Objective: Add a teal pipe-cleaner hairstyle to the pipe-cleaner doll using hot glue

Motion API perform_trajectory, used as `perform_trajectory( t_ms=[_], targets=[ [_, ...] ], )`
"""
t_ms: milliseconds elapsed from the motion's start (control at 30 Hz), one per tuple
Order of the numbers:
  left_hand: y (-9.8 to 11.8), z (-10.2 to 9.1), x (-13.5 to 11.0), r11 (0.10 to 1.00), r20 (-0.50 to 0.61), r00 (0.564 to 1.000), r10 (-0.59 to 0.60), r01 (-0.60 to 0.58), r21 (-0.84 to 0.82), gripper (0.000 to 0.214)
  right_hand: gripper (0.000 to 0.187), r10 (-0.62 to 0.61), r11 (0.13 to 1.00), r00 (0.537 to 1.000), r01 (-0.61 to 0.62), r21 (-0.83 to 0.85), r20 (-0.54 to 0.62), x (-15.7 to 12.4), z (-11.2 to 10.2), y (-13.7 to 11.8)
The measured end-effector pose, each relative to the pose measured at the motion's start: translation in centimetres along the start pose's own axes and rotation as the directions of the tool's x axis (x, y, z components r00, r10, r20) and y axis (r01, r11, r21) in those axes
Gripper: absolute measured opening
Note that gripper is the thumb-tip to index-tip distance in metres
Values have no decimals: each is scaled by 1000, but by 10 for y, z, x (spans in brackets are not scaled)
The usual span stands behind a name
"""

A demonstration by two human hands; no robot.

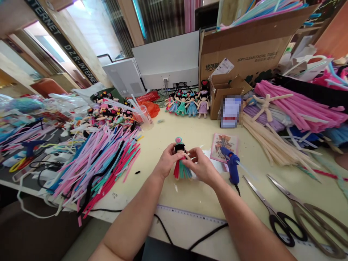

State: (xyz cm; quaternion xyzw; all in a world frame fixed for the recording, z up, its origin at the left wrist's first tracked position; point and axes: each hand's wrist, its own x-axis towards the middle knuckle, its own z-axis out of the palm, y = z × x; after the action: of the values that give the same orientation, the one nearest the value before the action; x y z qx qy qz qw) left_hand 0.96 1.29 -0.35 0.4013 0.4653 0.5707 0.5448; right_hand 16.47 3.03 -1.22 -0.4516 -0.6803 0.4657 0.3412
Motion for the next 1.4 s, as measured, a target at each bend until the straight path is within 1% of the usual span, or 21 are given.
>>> perform_trajectory(
  t_ms=[67, 133, 200, 267, 367, 467, 567, 667, 767, 867, 933, 1033, 1167, 1267, 1400],
  targets=[
    [0, -1, 0, 999, -14, 1000, -3, 3, -39, 36, 38, 77, 997, 994, -77, -6, 76, -3, 5, -2],
    [0, -1, 0, 997, 9, 1000, -12, 12, -79, 38, 35, 158, 987, 981, -157, -17, 114, -5, 8, -6],
    [2, -2, 0, 993, 73, 997, -31, 39, -109, 41, 29, 208, 978, 971, -209, -1, 120, -5, 9, -10],
    [4, -5, 1, 988, 104, 993, -61, 75, -135, 44, 24, 221, 973, 969, -227, 42, 113, -4, 8, -13],
    [4, -11, 4, 983, 50, 994, -94, 101, -154, 47, 23, 215, 968, 972, -225, 115, 92, -2, 6, -13],
    [1, -16, 8, 988, 22, 995, -99, 101, -119, 46, 26, 204, 965, 975, -215, 153, 83, -1, 5, -11],
    [-2, -19, 9, 992, 40, 994, -100, 103, -67, 41, 26, 212, 960, 973, -225, 165, 93, -1, 5, -9],
    [-3, -19, 8, 991, 63, 989, -136, 137, -11, 40, 26, 207, 959, 975, -219, 179, 82, -1, 5, -10],
    [-3, -20, 8, 987, 98, 982, -162, 160, 27, 39, 27, 184, 954, 981, -194, 227, 67, 0, 6, -9],
    [-4, -22, 9, 988, 91, 984, -153, 150, 33, 36, 32, 132, 954, 989, -145, 263, 65, 1, 8, -5],
    [-5, -22, 10, 989, 72, 987, -147, 145, 23, 35, 41, 72, 968, 997, -78, 240, 34, 2, 10, 1],
    [-7, -23, 11, 989, 74, 987, -145, 147, -23, 35, 53, 19, 992, 1000, -17, 129, -16, 3, 13, 10],
    [-8, -21, 11, 979, 101, 984, -146, 158, -128, 33, 57, 17, 1000, 1000, -16, 14, -16, 2, 13, 15],
    [-9, -19, 11, 962, 93, 982, -167, 183, -202, 34, 55, 14, 1000, 1000, -14, -25, 4, 0, 13, 10],
    [-11, -18, 12, 941, 118, 977, -177, 203, -269, 35, 55, 29, 997, 1000, -29, -70, 1, -3, 13, 2]
  ],
)
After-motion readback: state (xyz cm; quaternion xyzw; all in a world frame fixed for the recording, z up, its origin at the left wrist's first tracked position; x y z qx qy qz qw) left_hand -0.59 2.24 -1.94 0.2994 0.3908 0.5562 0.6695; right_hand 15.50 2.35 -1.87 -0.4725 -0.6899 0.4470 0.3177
